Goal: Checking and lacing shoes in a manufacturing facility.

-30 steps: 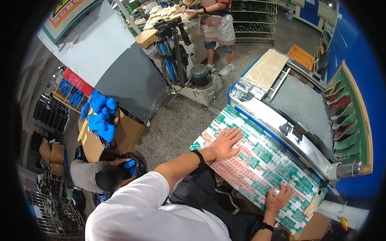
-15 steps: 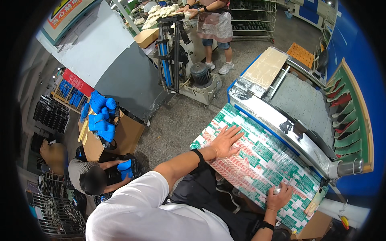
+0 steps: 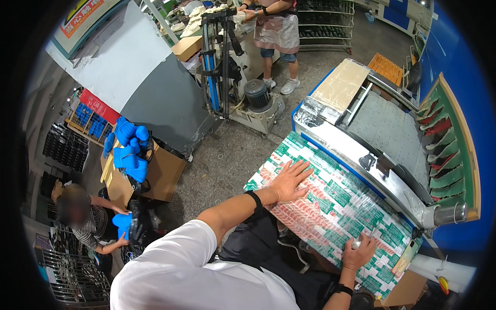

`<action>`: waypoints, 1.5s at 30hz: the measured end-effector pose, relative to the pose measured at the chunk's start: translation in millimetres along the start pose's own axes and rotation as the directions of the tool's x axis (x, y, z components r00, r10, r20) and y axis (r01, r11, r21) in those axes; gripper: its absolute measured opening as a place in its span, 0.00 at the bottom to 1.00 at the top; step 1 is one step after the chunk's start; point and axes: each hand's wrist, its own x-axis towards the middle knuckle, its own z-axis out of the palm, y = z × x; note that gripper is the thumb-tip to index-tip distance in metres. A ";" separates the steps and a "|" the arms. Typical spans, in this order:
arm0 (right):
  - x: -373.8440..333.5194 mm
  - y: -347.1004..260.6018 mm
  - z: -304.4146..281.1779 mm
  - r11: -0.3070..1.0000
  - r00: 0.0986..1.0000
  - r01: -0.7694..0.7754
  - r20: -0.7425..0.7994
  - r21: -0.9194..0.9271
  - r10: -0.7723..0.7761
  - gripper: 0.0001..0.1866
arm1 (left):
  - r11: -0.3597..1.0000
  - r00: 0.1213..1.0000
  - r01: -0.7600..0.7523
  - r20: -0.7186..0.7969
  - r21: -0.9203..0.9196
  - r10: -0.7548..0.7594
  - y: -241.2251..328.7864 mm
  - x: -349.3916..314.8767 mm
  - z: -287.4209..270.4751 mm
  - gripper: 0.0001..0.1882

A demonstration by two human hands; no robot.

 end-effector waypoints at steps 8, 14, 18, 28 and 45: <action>0.9 0.2 -1.4 1.000 1.000 0.009 -0.009 0.008 -0.009 0.21 | 1.000 1.000 -0.012 -0.021 -0.001 0.012 -0.8 0.8 3.3 0.44; 2.5 -2.0 -3.3 1.000 1.000 0.002 -0.002 0.009 -0.002 0.21 | 1.000 0.999 -0.014 -0.032 -0.011 0.014 -1.7 1.1 4.0 0.44; 2.8 -1.3 -1.8 1.000 1.000 0.010 -0.012 0.011 -0.010 0.21 | 1.000 0.999 -0.012 -0.033 -0.007 0.011 -1.8 1.3 3.2 0.44; 2.0 0.5 -1.0 1.000 1.000 -0.003 0.001 0.020 0.003 0.21 | 1.000 1.000 -0.011 -0.028 -0.013 0.011 -1.0 1.4 2.7 0.44; 3.1 -2.6 -1.3 1.000 0.999 0.025 -0.040 -0.003 -0.025 0.21 | 1.000 1.000 0.005 0.010 -0.011 -0.004 0.2 2.7 -1.1 0.45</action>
